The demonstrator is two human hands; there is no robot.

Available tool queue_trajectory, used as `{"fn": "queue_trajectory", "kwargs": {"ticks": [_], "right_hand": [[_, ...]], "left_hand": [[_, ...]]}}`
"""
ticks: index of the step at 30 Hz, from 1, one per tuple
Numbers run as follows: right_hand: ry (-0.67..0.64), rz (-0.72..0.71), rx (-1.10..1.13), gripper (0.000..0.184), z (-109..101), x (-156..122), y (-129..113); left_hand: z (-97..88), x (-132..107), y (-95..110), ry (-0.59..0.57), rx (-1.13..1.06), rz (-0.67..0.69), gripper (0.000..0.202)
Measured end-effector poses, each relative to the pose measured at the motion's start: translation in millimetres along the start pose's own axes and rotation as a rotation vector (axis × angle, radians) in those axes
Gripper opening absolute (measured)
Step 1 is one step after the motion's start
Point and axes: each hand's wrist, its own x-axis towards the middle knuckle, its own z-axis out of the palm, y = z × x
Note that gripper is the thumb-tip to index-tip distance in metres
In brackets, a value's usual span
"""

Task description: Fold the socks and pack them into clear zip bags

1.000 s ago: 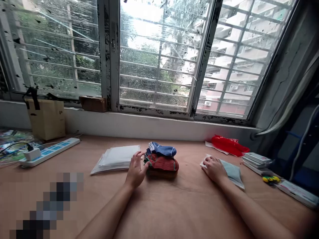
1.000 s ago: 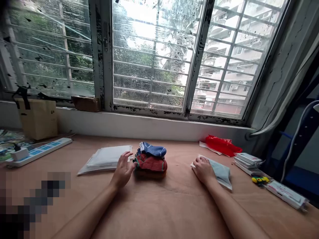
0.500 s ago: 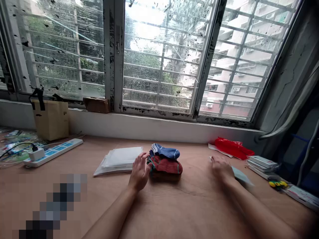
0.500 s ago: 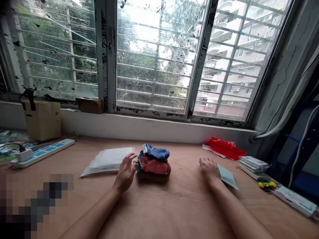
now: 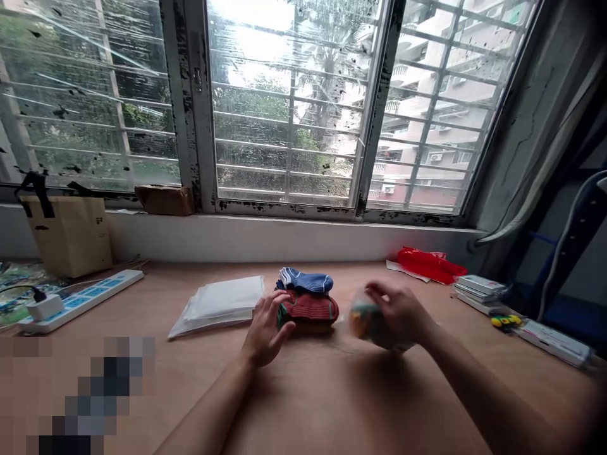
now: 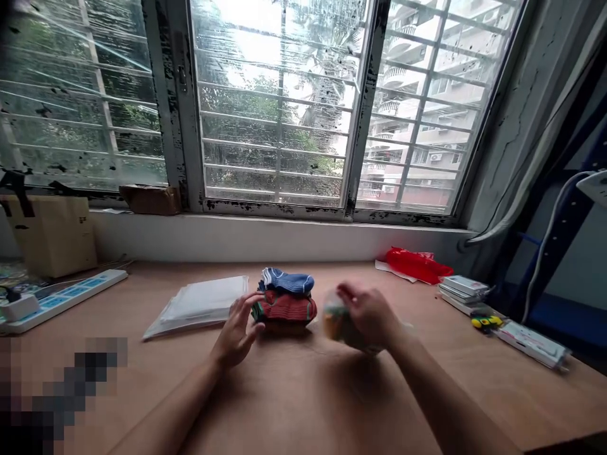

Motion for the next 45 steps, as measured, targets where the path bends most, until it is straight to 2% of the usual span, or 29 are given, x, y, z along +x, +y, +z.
{"fn": "queue_trajectory", "kwargs": {"ticks": [2,4,6,8,10,12,15,18,20,22,24,26,28,30,32,34,37,39,40,45], "right_hand": [[-0.138,-0.110,0.007,0.023,22.9,-1.1,-38.2],[-0.175,-0.236,-0.002,0.021,45.8,1.2,-68.9],[-0.169,-0.345,0.018,0.018,61.4,7.1,-89.2],[-0.152,-0.395,0.029,0.014,66.0,14.7,-96.7],[-0.106,-0.384,0.015,0.010,61.4,20.9,-90.4],[-0.037,-0.315,0.008,0.022,55.0,22.9,-72.3],[0.033,-0.096,0.159,0.033,57.5,16.0,-36.4],[-0.075,0.173,0.510,0.041,77.9,2.2,-11.5],[-0.199,0.269,0.689,0.042,93.5,-5.6,-7.3],[-0.266,0.271,0.734,0.034,104.5,-10.2,-10.9],[-0.257,0.205,0.659,0.027,108.8,-11.9,-17.4],[-0.226,0.121,0.553,0.030,108.1,-12.5,-23.3],[-0.197,0.054,0.506,0.032,105.6,-13.4,-27.7],[-0.180,-0.018,0.496,0.031,104.3,-15.3,-32.1],[-0.167,-0.103,0.492,0.028,105.7,-17.7,-37.7],[-0.158,-0.175,0.494,0.026,109.3,-19.9,-44.4],[-0.141,-0.244,0.526,0.018,114.4,-21.8,-53.0],[-0.135,-0.252,0.564,0.008,114.9,-22.3,-56.4],[-0.133,-0.244,0.579,0.005,114.2,-22.4,-57.3],[-0.135,-0.183,0.570,0.015,112.1,-23.6,-57.6]], "left_hand": [[-2.1,0.2,8.2,-0.062,-0.054,0.109,0.054],[-1.1,-0.3,16.3,-0.083,-0.103,0.147,0.053],[2.4,-1.3,22.5,-0.057,-0.155,0.116,0.031],[6.2,-2.2,25.0,-0.015,-0.206,0.060,0.011],[8.3,-2.1,23.3,0.051,-0.248,-0.019,0.015],[8.5,-1.1,18.4,0.142,-0.286,-0.133,0.015],[7.6,1.0,8.5,0.287,-0.363,-0.330,0.018],[8.3,1.9,1.0,0.367,-0.393,-0.450,0.021],[9.8,1.8,-1.0,0.384,-0.383,-0.478,0.021],[11.0,1.6,-0.9,0.389,-0.367,-0.491,0.020],[10.8,1.7,0.0,0.388,-0.343,-0.496,0.021],[7.6,2.3,1.3,0.419,-0.303,-0.506,0.018],[1.1,3.2,4.7,0.489,-0.151,-0.428,0.014],[-6.7,4.6,13.3,0.506,0.090,-0.188,0.020],[-12.2,6.1,28.5,0.406,0.275,0.111,0.024],[-12.4,7.7,47.9,0.260,0.304,0.290,0.026],[-4.8,9.2,73.5,0.110,0.258,0.390,0.028],[0.1,9.5,82.4,0.059,0.235,0.415,0.027],[1.4,9.4,84.4,0.045,0.226,0.419,0.027],[-3.2,10.2,83.9,0.010,0.201,0.371,0.025]]}}
